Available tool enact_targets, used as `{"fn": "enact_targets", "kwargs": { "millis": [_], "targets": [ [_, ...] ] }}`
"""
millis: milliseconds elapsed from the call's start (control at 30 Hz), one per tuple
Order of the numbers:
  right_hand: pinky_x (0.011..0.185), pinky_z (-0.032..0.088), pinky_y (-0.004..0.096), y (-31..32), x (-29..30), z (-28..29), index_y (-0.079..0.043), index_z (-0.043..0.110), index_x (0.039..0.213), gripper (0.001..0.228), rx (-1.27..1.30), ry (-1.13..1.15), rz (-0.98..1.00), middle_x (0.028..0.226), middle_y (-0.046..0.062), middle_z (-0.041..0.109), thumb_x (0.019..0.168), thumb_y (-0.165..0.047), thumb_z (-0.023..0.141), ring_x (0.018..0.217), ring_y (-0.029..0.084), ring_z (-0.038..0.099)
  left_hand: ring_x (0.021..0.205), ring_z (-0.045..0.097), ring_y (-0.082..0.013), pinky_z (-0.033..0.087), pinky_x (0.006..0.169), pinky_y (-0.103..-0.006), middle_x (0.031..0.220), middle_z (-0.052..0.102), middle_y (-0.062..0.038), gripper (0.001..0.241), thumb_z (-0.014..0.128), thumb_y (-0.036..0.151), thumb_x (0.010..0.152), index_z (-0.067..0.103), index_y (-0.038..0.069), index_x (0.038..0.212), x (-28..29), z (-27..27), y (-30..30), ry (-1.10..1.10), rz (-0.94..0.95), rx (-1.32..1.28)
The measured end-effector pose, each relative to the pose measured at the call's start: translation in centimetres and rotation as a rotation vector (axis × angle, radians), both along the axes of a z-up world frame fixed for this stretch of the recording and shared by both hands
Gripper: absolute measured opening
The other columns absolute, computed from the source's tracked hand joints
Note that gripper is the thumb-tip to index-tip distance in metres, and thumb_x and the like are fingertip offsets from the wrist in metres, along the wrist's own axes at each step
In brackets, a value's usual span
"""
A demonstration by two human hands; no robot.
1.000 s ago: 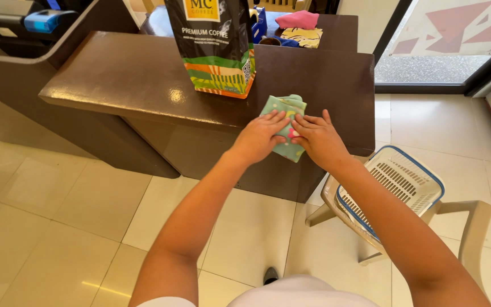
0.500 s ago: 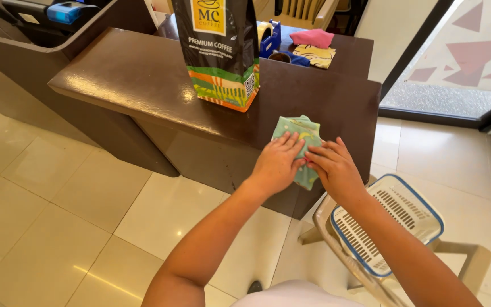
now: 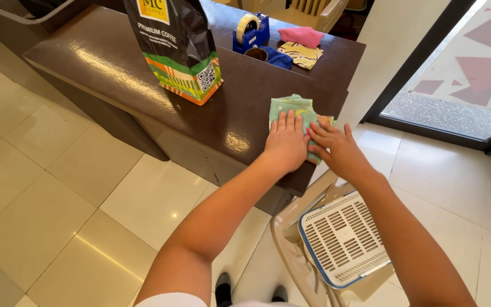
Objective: Folding small cleaning cloths and wiping down a counter in a shop setting.
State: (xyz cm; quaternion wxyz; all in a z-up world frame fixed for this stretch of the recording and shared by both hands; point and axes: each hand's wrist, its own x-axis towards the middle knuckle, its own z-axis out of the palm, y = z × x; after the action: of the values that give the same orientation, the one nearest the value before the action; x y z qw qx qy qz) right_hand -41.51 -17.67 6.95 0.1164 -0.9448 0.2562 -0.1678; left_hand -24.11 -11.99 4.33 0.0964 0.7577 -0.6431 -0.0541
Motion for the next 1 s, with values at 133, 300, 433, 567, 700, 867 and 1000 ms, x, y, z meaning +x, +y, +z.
{"fn": "enact_targets", "kwargs": {
  "millis": [133,300,433,567,700,867,1000],
  "targets": [
    [0.115,0.016,0.077,-4.6,-0.2,0.2,-0.024,0.053,0.15,0.051,0.078,0.008,0.017,0.155,0.002,0.052,0.102,-0.043,0.058,0.149,0.033,0.04,0.155,0.018,-0.0477,0.02,0.124,-0.0589,0.166,0.022,-0.027,0.067,0.035,0.043,0.108,0.028,-0.001,0.159,0.3,-1.0,-5.6,-0.035,0.023,0.005],
    [0.116,0.013,0.077,-8.7,0.2,-0.6,-0.03,0.053,0.149,0.05,0.165,-0.028,0.007,0.157,-0.005,0.048,0.102,-0.046,0.059,0.153,0.026,0.033,0.157,0.016,-0.0419,0.02,0.125,-0.0566,0.169,0.02,-0.019,0.068,0.032,0.05,0.108,0.027,0.009,0.162,1.4,-1.2,-10.0,-0.009,0.056,0.039],
    [0.116,0.014,0.077,-9.1,0.4,-1.2,-0.029,0.053,0.148,0.049,0.177,-0.041,0.011,0.157,-0.006,0.048,0.102,-0.045,0.06,0.153,0.025,0.033,0.158,0.014,-0.0392,0.019,0.126,-0.0557,0.171,0.018,-0.016,0.068,0.03,0.053,0.108,0.028,0.012,0.162,1.4,-1.5,-9.4,-0.001,0.077,0.025],
    [0.116,0.015,0.076,-7.5,-0.1,-0.9,-0.033,0.052,0.149,0.046,0.174,-0.037,0.003,0.157,-0.008,0.048,0.104,-0.042,0.058,0.153,0.024,0.033,0.159,0.012,-0.0389,0.015,0.128,-0.0544,0.171,0.017,-0.016,0.066,0.026,0.048,0.109,0.025,0.01,0.163,0.1,-0.2,-6.2,0.037,0.09,0.011],
    [0.116,0.015,0.076,-4.2,-1.1,-0.8,-0.035,0.05,0.149,0.046,0.2,-0.028,0.018,0.157,-0.009,0.047,0.104,-0.038,0.058,0.153,0.025,0.032,0.159,0.01,-0.0391,0.011,0.129,-0.0533,0.171,0.016,-0.018,0.066,0.027,0.044,0.109,0.025,0.006,0.163,-1.9,0.4,-2.0,0.091,0.124,0.006],
    [0.116,0.015,0.076,0.4,-2.3,-0.8,-0.036,0.048,0.15,0.047,0.192,-0.03,0.014,0.158,-0.009,0.046,0.104,-0.036,0.057,0.152,0.026,0.033,0.159,0.01,-0.0404,0.011,0.129,-0.0539,0.171,0.016,-0.02,0.066,0.029,0.043,0.109,0.024,0.004,0.162,-3.7,0.9,3.0,0.114,0.141,-0.008],
    [0.115,0.015,0.077,3.3,-3.0,-1.2,-0.036,0.047,0.151,0.047,0.153,-0.043,0.057,0.158,-0.009,0.045,0.105,-0.035,0.057,0.152,0.027,0.033,0.158,0.012,-0.0403,0.012,0.129,-0.0525,0.17,0.018,-0.02,0.066,0.033,0.042,0.109,0.026,0.003,0.162,-4.5,1.4,6.7,0.108,0.152,-0.026]
  ]
}}
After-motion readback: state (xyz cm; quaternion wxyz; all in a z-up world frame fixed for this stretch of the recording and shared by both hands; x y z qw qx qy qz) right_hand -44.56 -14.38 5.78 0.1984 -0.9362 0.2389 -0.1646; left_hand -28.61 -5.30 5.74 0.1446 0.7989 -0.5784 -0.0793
